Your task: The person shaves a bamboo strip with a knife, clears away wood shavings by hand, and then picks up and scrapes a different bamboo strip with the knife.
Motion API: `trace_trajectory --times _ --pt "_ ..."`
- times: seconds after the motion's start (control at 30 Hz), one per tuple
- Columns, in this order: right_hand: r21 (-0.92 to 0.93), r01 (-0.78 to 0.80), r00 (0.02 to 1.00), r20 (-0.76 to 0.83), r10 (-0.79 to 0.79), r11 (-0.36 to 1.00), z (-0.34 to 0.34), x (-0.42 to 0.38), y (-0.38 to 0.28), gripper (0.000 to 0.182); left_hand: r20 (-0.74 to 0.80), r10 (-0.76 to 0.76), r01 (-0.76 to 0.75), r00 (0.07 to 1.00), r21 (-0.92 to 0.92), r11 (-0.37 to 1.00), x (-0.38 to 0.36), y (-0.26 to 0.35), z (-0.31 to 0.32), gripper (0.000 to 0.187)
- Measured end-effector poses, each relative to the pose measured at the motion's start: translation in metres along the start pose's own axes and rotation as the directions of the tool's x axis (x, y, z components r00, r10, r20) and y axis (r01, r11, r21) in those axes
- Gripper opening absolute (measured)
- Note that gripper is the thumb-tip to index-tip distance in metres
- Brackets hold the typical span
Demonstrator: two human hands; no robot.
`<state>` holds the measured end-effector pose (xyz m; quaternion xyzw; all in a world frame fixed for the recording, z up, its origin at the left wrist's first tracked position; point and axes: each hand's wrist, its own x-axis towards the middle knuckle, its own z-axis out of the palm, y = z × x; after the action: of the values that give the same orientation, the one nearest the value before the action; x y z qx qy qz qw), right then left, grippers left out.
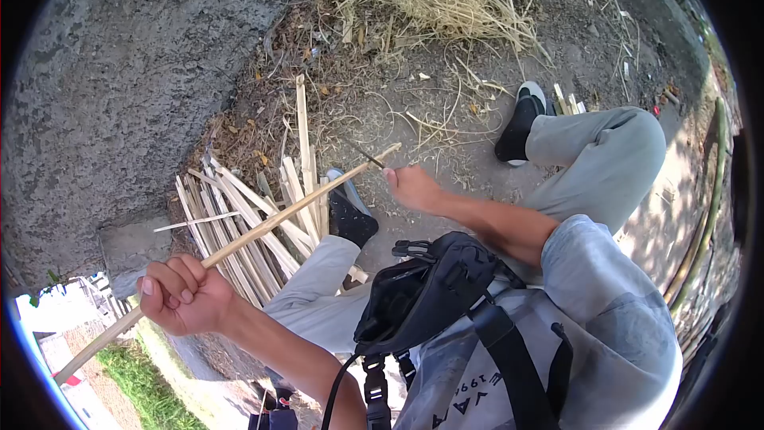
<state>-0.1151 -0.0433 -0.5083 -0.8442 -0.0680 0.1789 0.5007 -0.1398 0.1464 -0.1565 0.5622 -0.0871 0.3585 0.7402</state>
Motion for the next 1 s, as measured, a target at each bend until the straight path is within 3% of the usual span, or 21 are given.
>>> trace_trajectory --times 0.1,0.2,0.23,0.27,0.33,0.43,0.6,0.7,0.77,0.87,1.0 --pt "0.105 0.127 0.992 -0.005 -0.127 0.986 -0.025 -0.034 -0.092 0.05 -0.05 -0.011 0.012 0.999 0.011 1.0 0.001 0.0 0.003 0.044" --pt "0.134 0.356 0.934 -0.067 -0.35 0.925 -0.005 -0.037 -0.059 0.049 -0.078 -0.029 0.03 0.997 0.006 1.0 0.005 -0.003 -0.004 0.045" --pt "0.057 0.105 0.994 -0.027 -0.104 0.993 0.003 -0.031 -0.036 0.05 -0.101 -0.016 0.018 0.995 0.018 1.0 0.009 -0.002 -0.003 0.045" --pt "-0.03 -0.142 0.99 -0.015 0.142 0.989 0.01 -0.021 -0.004 0.051 -0.154 -0.011 0.015 0.988 0.027 1.0 0.013 -0.002 -0.01 0.045" --pt "-0.208 -0.2 0.979 0.002 0.204 0.958 0.006 -0.012 0.067 0.054 -0.121 -0.021 0.024 0.992 0.028 0.999 0.011 -0.002 -0.017 0.045" --pt "-0.134 -0.157 0.984 0.069 0.167 0.979 -0.008 -0.001 0.029 0.056 -0.103 -0.022 0.025 0.994 0.024 0.999 0.016 -0.001 -0.015 0.044" --pt "0.024 0.102 0.991 0.082 -0.104 0.994 -0.013 -0.031 -0.052 0.055 -0.132 -0.037 0.038 0.991 0.007 0.999 0.016 -0.003 -0.018 0.043" --pt "-0.13 -0.173 0.983 0.04 0.179 0.976 0.001 -0.024 0.013 0.052 -0.226 -0.016 0.029 0.974 0.053 0.998 0.023 -0.005 -0.022 0.042" --pt "-0.3 -0.198 0.975 0.039 0.219 0.933 0.005 -0.021 0.112 0.051 -0.191 -0.013 0.026 0.982 0.063 0.998 0.026 -0.006 -0.027 0.042" --pt "-0.258 -0.271 0.957 0.031 0.289 0.927 -0.003 -0.011 0.079 0.051 -0.198 -0.032 0.043 0.98 0.049 0.998 0.027 -0.009 -0.016 0.04" --pt "-0.181 -0.091 0.992 0.068 0.105 0.979 -0.017 -0.022 0.014 0.05 -0.211 -0.054 0.066 0.976 0.048 0.997 0.026 -0.008 -0.015 0.039"
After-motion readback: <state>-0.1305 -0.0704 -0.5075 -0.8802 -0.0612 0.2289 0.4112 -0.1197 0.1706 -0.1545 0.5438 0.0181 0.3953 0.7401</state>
